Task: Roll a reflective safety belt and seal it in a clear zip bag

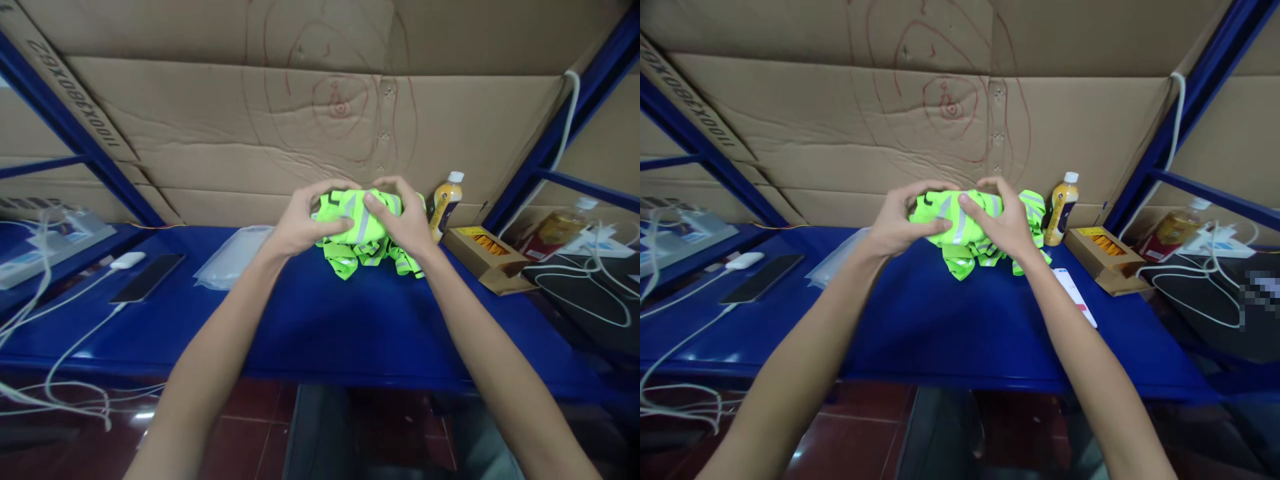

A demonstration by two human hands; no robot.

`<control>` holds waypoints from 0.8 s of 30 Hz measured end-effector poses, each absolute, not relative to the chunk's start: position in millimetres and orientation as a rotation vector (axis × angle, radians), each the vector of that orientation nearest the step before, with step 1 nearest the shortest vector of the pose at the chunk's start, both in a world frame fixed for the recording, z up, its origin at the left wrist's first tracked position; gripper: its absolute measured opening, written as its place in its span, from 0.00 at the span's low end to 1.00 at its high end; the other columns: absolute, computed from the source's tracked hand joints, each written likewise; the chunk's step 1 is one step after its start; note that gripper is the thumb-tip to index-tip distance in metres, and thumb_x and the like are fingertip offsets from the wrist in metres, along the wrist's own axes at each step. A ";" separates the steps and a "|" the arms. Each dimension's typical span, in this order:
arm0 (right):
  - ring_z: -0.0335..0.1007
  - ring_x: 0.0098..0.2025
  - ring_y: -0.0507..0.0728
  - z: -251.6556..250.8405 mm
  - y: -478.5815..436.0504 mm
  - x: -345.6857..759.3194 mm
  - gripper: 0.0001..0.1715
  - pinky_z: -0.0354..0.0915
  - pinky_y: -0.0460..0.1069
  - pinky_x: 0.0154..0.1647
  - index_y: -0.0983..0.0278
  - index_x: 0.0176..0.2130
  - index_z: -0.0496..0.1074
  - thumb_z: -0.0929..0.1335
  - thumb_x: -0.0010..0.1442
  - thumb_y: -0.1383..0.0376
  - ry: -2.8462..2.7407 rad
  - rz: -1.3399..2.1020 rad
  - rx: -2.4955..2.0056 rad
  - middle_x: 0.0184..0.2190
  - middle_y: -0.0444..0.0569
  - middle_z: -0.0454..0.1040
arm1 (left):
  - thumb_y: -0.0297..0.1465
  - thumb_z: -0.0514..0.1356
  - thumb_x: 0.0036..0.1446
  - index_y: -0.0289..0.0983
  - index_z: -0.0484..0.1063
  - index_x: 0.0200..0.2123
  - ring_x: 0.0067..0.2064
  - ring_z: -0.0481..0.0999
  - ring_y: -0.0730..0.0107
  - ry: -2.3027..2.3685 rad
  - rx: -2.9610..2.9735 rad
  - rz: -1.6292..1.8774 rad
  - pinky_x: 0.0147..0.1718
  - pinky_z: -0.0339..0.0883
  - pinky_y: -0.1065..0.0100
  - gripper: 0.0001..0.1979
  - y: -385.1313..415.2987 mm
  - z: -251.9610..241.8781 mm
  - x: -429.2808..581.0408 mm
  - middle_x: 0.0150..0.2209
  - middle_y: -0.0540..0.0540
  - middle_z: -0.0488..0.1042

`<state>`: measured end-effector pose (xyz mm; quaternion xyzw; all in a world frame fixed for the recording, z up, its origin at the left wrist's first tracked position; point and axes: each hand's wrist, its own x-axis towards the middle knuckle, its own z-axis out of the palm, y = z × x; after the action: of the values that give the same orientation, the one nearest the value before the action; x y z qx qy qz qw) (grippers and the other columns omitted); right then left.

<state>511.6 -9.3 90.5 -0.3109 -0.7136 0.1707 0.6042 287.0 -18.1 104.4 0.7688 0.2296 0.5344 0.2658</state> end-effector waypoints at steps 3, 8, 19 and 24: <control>0.76 0.56 0.63 51.0 -21.4 503.2 0.32 0.69 0.60 0.65 0.58 0.48 0.78 0.80 0.56 0.40 -1.488 0.540 -0.811 0.52 0.50 0.82 | 0.39 0.79 0.50 0.37 0.82 0.55 0.56 0.82 0.52 0.635 2.082 1.431 0.54 0.75 0.60 0.30 -20.7 63.6 289.0 0.56 0.40 0.84; 0.76 0.45 0.58 9.0 -31.8 492.6 0.25 0.72 0.53 0.47 0.58 0.43 0.79 0.83 0.52 0.47 -1.172 0.942 -0.725 0.43 0.45 0.80 | 0.40 0.75 0.57 0.38 0.80 0.56 0.55 0.81 0.53 0.742 2.156 1.444 0.58 0.72 0.57 0.25 -23.5 12.3 302.1 0.54 0.40 0.84; 0.72 0.38 0.57 -10.4 -24.7 502.9 0.27 0.71 0.54 0.45 0.56 0.35 0.77 0.72 0.64 0.37 -1.153 0.892 -0.695 0.34 0.44 0.75 | 0.45 0.76 0.59 0.40 0.84 0.51 0.50 0.82 0.57 0.905 1.395 1.424 0.51 0.75 0.60 0.21 -59.2 15.3 342.7 0.50 0.44 0.84; 0.80 0.50 0.64 -2.8 -31.0 499.0 0.31 0.74 0.60 0.56 0.55 0.35 0.75 0.62 0.69 0.36 -1.161 1.030 -0.623 0.37 0.48 0.80 | 0.41 0.85 0.41 0.35 0.83 0.46 0.48 0.86 0.52 0.768 0.969 1.179 0.50 0.80 0.57 0.31 -62.8 10.2 346.9 0.47 0.39 0.86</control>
<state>499.0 -31.0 -2.8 -0.2766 -0.5153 0.4569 0.6702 346.9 -62.8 10.2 0.4275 0.3391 0.5204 0.6568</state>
